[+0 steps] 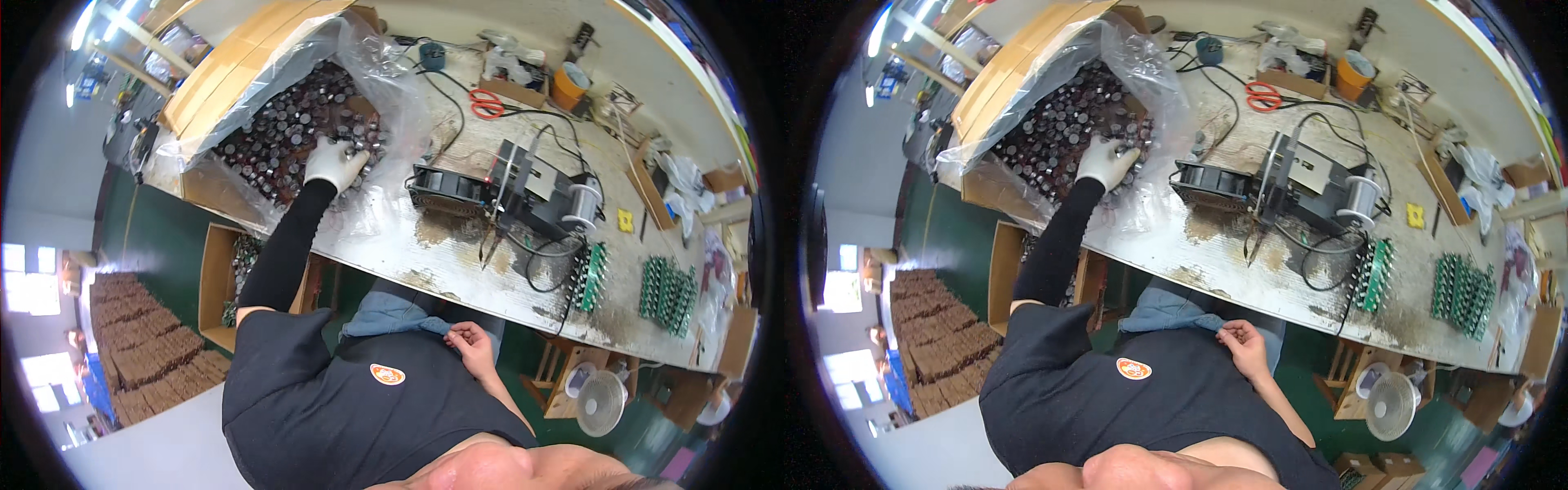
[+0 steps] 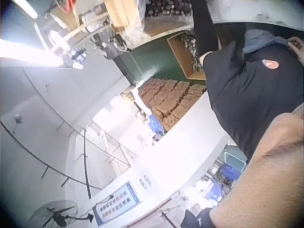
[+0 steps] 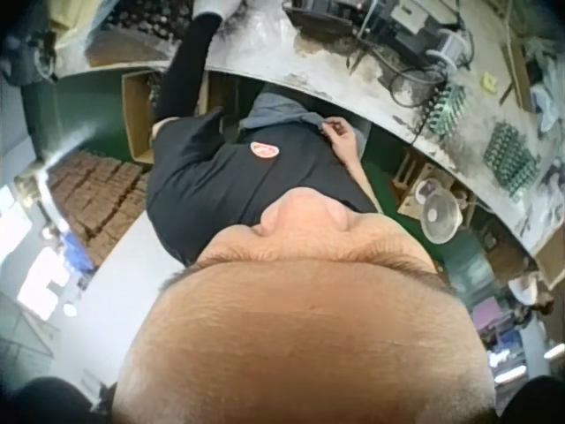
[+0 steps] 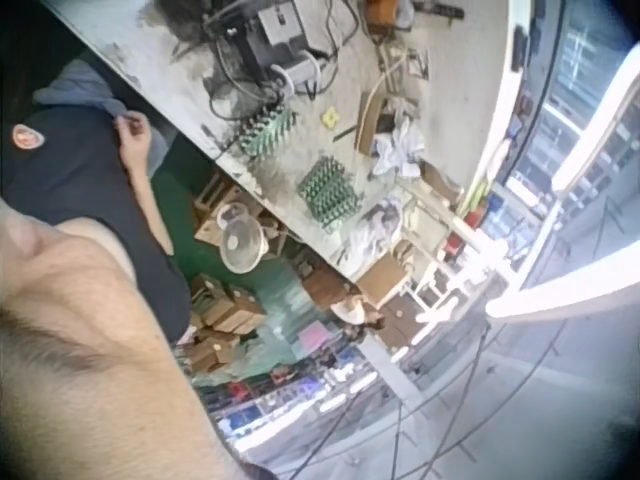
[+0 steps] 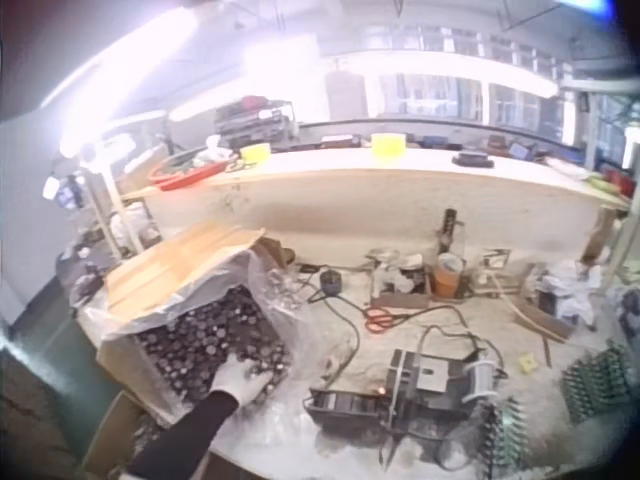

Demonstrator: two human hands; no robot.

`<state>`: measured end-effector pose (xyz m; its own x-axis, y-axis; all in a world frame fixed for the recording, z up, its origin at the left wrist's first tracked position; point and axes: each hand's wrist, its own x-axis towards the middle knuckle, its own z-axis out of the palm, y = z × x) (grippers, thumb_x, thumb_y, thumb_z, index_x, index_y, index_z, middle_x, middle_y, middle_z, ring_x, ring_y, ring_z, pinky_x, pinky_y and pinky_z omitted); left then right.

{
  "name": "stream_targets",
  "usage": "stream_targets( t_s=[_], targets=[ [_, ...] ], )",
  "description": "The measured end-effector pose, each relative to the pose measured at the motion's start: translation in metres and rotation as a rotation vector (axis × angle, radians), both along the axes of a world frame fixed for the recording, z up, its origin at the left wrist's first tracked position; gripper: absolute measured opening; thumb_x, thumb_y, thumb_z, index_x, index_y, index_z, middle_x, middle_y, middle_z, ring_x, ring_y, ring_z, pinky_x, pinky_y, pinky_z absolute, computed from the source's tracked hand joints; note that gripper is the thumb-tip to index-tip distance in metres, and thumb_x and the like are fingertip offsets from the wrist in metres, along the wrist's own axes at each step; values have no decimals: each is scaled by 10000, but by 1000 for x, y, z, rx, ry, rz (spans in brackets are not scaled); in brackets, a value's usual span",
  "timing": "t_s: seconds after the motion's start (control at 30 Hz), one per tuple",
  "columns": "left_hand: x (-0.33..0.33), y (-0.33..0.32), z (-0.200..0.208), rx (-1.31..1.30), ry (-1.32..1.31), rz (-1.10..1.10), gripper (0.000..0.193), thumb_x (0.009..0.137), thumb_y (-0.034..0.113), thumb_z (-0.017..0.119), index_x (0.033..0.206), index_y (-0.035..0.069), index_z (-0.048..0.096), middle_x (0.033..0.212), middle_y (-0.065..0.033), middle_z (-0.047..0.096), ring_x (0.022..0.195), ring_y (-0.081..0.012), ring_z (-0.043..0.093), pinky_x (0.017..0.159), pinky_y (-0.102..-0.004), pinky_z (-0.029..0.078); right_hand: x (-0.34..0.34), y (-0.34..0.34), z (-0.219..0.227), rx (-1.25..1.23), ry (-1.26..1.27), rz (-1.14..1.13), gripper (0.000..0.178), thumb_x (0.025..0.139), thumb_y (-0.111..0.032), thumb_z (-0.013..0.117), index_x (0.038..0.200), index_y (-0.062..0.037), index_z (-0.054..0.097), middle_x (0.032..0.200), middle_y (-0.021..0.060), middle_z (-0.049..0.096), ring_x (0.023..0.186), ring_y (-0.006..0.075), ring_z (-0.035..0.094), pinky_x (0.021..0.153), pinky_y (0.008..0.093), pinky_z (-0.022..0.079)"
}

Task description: Soldering electronic components onto a printed circuit board at a workbench.

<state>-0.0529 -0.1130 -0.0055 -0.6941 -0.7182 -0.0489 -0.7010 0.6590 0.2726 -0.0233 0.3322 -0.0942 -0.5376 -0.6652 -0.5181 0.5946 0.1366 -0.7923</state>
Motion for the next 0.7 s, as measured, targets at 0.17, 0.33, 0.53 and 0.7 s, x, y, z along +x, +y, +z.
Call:
stream_targets(
  t_s=[0.17,0.33,0.53,0.7],
  targets=[
    [32,38,-11,-30,237,80,386,761,409,674,992,100,686,1111,-241,538,998,-402,557,869,-431,461,-11,-11,-6,-27,-76,133,132,876,-41,643,977,20,583,866,71,651,807,120,627,733,240,507],
    [52,51,14,-6,365,93,496,770,372,694,1157,71,620,1238,-223,520,1090,-359,553,912,-386,459,-17,-22,-7,-22,-80,252,153,870,-58,661,982,12,582,868,57,646,804,108,618,734,227,496],
    [55,40,66,-418,424,-19,408,770,306,707,1113,98,632,1144,-140,606,996,-337,588,862,-414,474,5,-35,-11,-59,-42,242,162,872,-77,663,986,8,587,864,56,650,791,103,615,714,223,490],
    [22,7,68,-208,315,-157,304,779,264,687,1018,77,686,957,-118,676,875,-282,652,787,-357,506,30,-31,-1,-43,42,111,146,881,-79,650,981,12,594,848,58,658,763,98,612,694,223,492]
  ],
)
